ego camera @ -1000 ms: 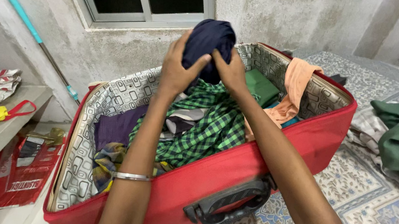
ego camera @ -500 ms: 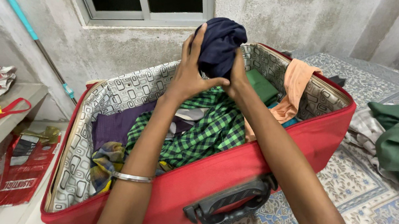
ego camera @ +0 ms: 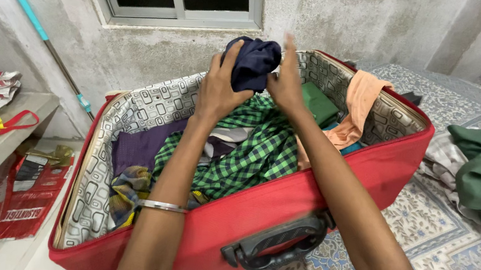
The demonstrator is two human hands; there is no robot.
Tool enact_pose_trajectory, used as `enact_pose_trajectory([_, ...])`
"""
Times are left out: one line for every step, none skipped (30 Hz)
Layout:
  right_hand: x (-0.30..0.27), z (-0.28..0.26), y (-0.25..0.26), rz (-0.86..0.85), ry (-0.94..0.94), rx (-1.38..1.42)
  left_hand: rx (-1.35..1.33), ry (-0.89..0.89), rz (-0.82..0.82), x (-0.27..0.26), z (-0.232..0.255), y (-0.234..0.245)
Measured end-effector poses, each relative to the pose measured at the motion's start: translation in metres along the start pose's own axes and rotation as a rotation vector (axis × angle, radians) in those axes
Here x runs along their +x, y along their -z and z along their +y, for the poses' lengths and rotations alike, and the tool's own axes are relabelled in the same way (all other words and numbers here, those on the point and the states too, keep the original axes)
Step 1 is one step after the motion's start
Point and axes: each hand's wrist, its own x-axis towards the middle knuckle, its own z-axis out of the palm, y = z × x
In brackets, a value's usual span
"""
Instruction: The person folds several items of clothing by hand and places them inside a red suitcase on a bed, shifting other garments to make room.
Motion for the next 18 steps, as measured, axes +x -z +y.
enact_pose_trajectory([0.0,-0.008,0.001,-0.034,0.043,-0.002,-0.016,-0.032,0.028,0.001,-0.002,-0.001])
enact_pose_trajectory([-0.001,-0.017,0.002,-0.069,0.085,-0.004,-0.031,-0.063,0.056,0.003,-0.003,-0.003])
enact_pose_trajectory([-0.001,-0.026,0.004,-0.102,0.126,-0.005,-0.046,-0.095,0.083,0.003,-0.006,-0.004])
enact_pose_trajectory([0.001,-0.033,0.006,-0.188,0.099,0.084,-0.051,-0.083,0.106,0.004,-0.008,-0.005])
enact_pose_trajectory([0.002,-0.037,0.01,-0.273,0.072,0.173,-0.058,-0.072,0.128,0.005,-0.009,-0.006])
enact_pose_trajectory([0.003,-0.041,0.012,-0.357,0.046,0.262,-0.065,-0.06,0.15,0.006,-0.011,-0.006])
enact_pose_trajectory([0.004,-0.045,0.011,-0.352,0.111,0.248,-0.072,-0.045,0.169,0.006,-0.011,-0.006])
enact_pose_trajectory([0.002,-0.048,0.009,-0.346,0.175,0.234,-0.079,-0.03,0.188,0.004,-0.012,-0.006])
enact_pose_trajectory([0.0,-0.05,0.007,-0.342,0.238,0.222,-0.085,-0.013,0.205,0.003,-0.011,-0.005])
enact_pose_trajectory([0.0,-0.05,0.007,-0.327,0.215,0.158,-0.095,-0.027,0.21,0.003,-0.011,-0.005])
enact_pose_trajectory([0.0,-0.049,0.007,-0.313,0.193,0.094,-0.106,-0.039,0.215,0.002,-0.011,-0.005])
enact_pose_trajectory([0.0,-0.047,0.007,-0.299,0.17,0.029,-0.117,-0.052,0.221,0.002,-0.01,-0.006])
enact_pose_trajectory([-0.001,-0.045,0.008,-0.26,0.156,0.01,-0.075,-0.128,0.239,0.003,-0.009,-0.007])
enact_pose_trajectory([-0.002,-0.042,0.008,-0.221,0.143,-0.009,-0.033,-0.204,0.255,0.004,-0.007,-0.009])
enact_pose_trajectory([-0.004,-0.039,0.009,-0.182,0.126,-0.027,0.009,-0.279,0.269,0.004,-0.005,-0.011])
enact_pose_trajectory([-0.004,-0.036,0.007,-0.155,0.093,-0.015,0.017,-0.296,0.271,0.005,-0.005,-0.01])
enact_pose_trajectory([-0.004,-0.033,0.005,-0.126,0.058,-0.004,0.023,-0.314,0.272,0.007,-0.004,-0.008])
enact_pose_trajectory([-0.004,-0.03,0.004,-0.097,0.023,0.006,0.029,-0.332,0.272,0.008,-0.002,-0.006])
